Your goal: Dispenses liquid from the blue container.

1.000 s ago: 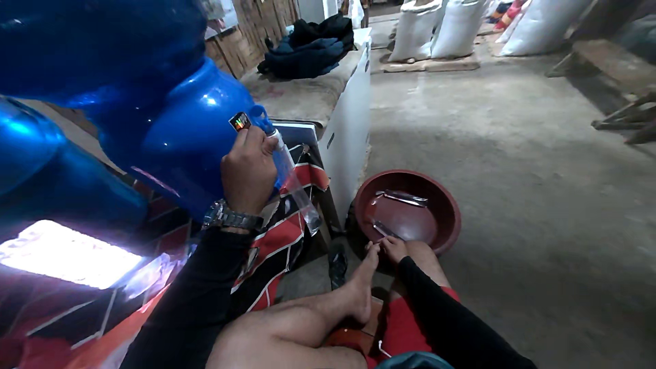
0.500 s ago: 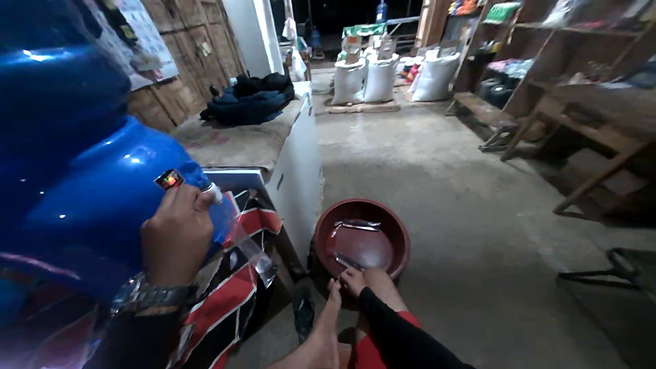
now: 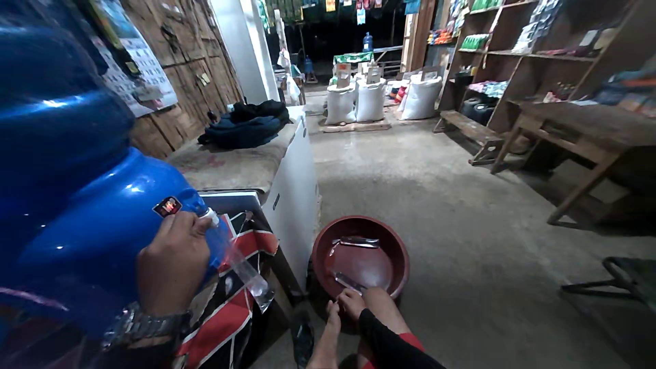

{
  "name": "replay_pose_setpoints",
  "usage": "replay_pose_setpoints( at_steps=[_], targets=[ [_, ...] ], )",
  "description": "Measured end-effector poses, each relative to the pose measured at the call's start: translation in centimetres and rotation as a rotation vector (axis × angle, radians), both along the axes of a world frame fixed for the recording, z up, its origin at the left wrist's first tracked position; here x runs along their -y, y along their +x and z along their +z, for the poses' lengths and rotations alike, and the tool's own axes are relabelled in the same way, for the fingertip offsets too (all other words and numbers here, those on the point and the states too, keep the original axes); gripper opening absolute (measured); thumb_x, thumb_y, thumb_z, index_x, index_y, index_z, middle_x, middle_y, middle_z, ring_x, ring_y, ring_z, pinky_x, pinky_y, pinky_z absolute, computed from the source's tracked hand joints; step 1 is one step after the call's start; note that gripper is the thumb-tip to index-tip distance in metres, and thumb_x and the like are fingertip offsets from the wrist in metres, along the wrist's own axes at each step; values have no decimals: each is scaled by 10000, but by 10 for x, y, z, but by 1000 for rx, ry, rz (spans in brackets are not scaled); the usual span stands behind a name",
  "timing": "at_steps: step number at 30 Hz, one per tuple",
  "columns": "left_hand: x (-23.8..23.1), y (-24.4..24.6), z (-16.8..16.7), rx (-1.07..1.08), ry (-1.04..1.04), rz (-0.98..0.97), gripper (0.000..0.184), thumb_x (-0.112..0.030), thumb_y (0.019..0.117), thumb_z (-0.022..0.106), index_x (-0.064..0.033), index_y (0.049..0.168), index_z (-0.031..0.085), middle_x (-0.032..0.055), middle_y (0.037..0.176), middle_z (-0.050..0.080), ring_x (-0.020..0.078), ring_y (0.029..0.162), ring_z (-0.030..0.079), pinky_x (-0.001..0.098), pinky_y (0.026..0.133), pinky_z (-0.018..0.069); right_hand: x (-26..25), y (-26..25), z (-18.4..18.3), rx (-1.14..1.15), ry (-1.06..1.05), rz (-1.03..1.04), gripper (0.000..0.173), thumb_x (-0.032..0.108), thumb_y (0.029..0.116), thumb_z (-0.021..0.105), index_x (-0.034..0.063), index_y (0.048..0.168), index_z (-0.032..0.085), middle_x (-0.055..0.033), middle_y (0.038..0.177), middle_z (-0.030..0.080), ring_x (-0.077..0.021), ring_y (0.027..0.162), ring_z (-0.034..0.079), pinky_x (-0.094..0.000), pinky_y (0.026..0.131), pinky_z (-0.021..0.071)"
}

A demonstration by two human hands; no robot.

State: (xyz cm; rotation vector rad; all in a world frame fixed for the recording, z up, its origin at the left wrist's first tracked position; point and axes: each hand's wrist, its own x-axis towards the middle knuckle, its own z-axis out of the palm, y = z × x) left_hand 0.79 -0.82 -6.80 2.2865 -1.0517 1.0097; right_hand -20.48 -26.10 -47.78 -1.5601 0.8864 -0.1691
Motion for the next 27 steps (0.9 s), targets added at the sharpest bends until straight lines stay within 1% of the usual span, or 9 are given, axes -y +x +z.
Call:
replay_pose_setpoints(
  at_steps=[6,8,10,11,16,20,23,25,27],
  targets=[
    [-1,0,0,-8,-9,-14,467,-393,1104,415,4,1004,640,210,955,661,394,813,681,575,623,520,-3,0,16,-80,7,18,293,268,1042,551,43,1067,738,-153,1069,724,-263,1025,682,-494,959,526],
    [-2,0,0,-8,-7,-20,468,-395,1104,416,3,1008,642,210,954,663,392,819,682,576,632,523,-4,0,14,-37,48,8,285,255,1045,558,34,1091,731,-157,1072,723,-259,1006,686,-481,936,540],
    [-2,0,1,-6,-8,-29,464,-396,1102,424,2,1000,638,207,941,659,384,803,678,570,623,518,-6,0,11,34,122,3,266,232,1047,573,5,1111,695,-166,1049,709,-253,933,689,-463,859,568],
    [-2,0,1,-7,-7,-27,461,-397,1101,428,1,991,634,204,932,655,379,793,676,564,620,520,-7,0,10,56,140,8,257,223,1041,584,-4,1112,684,-169,1044,704,-252,921,689,-460,846,575],
    [-2,1,0,-10,5,-17,467,-400,1101,427,7,984,624,203,923,644,381,787,674,565,624,523,-1,2,5,2,54,20,255,225,1025,580,5,1047,707,-163,1011,711,-256,948,681,-478,895,548],
    [-1,1,0,10,2,-17,467,-388,1102,424,13,988,631,209,926,650,395,791,676,564,624,526,1,1,3,-15,69,9,270,233,1037,563,15,1067,720,-163,1050,717,-258,995,680,-476,931,540],
    [-1,1,0,10,1,-17,469,-388,1103,420,14,993,634,212,938,654,394,800,680,566,624,528,-3,2,8,42,130,3,265,225,1048,567,-3,1090,695,-159,1005,700,-239,912,670,-447,854,553],
    [-1,1,-1,2,-2,-19,476,-394,1106,415,14,1002,638,214,945,657,397,810,682,576,627,526,-5,2,11,55,154,12,264,217,1043,578,-19,1109,676,-168,1009,688,-240,892,660,-445,832,553],
    [-2,1,-1,-4,2,-20,479,-401,1107,406,7,1003,633,210,942,653,392,805,680,575,624,524,-4,2,12,40,129,27,255,215,1033,584,-14,1092,677,-164,1006,692,-242,903,664,-450,846,550]
  ],
)
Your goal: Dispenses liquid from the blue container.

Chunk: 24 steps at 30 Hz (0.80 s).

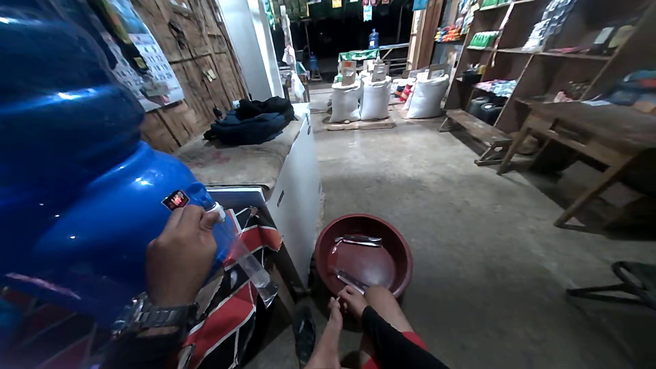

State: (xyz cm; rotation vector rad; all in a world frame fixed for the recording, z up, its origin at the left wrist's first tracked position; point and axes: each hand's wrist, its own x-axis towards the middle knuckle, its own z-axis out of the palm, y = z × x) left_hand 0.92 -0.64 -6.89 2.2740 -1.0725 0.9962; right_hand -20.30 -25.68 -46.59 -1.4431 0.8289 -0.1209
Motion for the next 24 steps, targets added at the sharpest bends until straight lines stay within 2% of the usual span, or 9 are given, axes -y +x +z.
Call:
replay_pose_setpoints(
  at_steps=[4,11,15,21,24],
  targets=[
    [1,0,0,-4,-4,-1,474,-400,1107,408,5,997,629,205,942,649,392,797,676,569,616,520,4,1,-8,-46,-87,1,248,244,1000,596,21,1017,704,-145,997,716,-255,956,679,-485,907,541],
    [1,1,-1,-12,-1,12,480,-415,1104,411,0,995,626,207,944,647,395,804,676,577,624,522,4,1,-7,-113,-162,20,303,296,1022,546,49,985,719,-138,991,713,-261,970,676,-509,913,533],
    [2,1,-1,-1,-1,15,483,-416,1105,410,2,979,617,203,925,640,387,782,672,564,602,514,3,1,-2,-156,-140,20,323,297,1042,519,46,1040,722,-156,1036,715,-278,1005,677,-519,937,525],
    [1,1,-1,-5,3,19,492,-423,1106,401,0,985,620,200,924,640,393,776,669,563,593,511,1,2,4,-219,-99,29,403,314,1081,455,20,1151,722,-203,1168,705,-316,1132,660,-534,1026,488],
    [2,0,-1,-3,4,20,497,-426,1106,397,5,984,614,211,926,636,395,774,668,578,591,504,-3,2,4,-100,-15,-17,338,246,1079,497,-1,1147,717,-201,1126,706,-290,1073,668,-495,986,513]
  ],
)
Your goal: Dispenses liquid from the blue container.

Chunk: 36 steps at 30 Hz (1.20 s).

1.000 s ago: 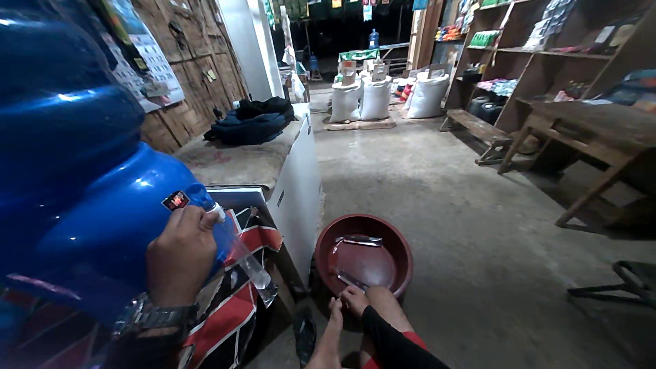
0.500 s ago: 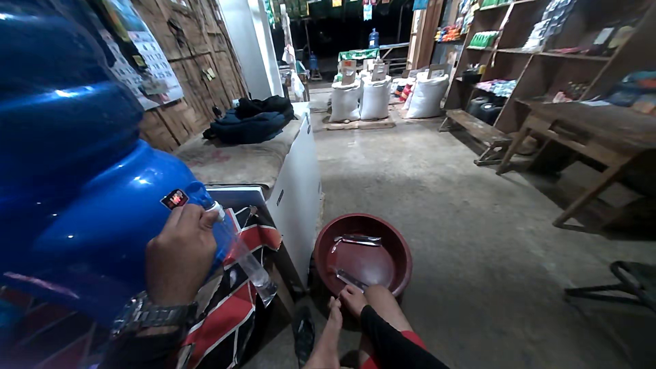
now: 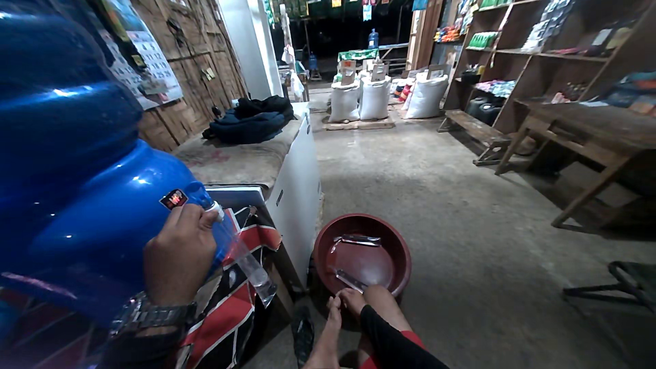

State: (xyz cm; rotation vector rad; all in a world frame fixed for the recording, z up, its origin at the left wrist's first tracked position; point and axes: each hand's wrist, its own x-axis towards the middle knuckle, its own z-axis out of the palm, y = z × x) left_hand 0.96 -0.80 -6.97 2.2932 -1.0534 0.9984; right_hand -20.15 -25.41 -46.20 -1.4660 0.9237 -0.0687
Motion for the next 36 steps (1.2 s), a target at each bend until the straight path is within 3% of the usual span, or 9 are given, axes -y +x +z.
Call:
replay_pose_setpoints(
  at_steps=[3,5,12,24,29,36],
  targets=[
    [0,-2,1,-1,4,-2,499,-419,1104,401,15,993,620,226,941,648,416,787,676,603,603,512,-1,0,-6,106,100,-11,313,238,1069,532,-11,1178,687,-174,1065,697,-241,948,665,-438,882,545],
    [0,-2,1,-4,2,-2,493,-415,1104,403,15,994,617,224,929,643,424,775,670,598,596,509,-1,0,-2,105,126,28,305,233,1059,562,-16,1204,660,-182,1089,697,-251,963,679,-445,885,559],
    [0,-2,2,-12,3,4,494,-422,1105,393,4,977,608,211,913,634,407,755,663,584,582,502,8,1,-10,23,11,5,283,261,1033,587,2,1051,700,-136,927,689,-217,819,644,-434,806,538],
    [0,-2,2,-9,12,12,497,-426,1104,396,9,980,602,215,926,631,410,772,666,584,583,504,13,-2,-11,23,-122,72,275,293,1002,595,45,969,708,-123,938,699,-234,881,660,-473,845,536],
    [0,-1,0,-15,12,11,483,-420,1107,397,-3,973,603,204,923,631,395,763,665,583,582,502,13,-2,-6,-27,-135,77,301,293,1023,569,30,1008,715,-159,1019,711,-274,979,675,-507,916,531],
    [0,-1,0,-9,11,21,482,-419,1108,390,-1,983,597,207,927,628,407,762,662,583,573,497,10,-3,-3,100,-44,99,257,235,1025,576,0,1047,680,-143,982,690,-223,873,652,-435,829,541]
  ],
)
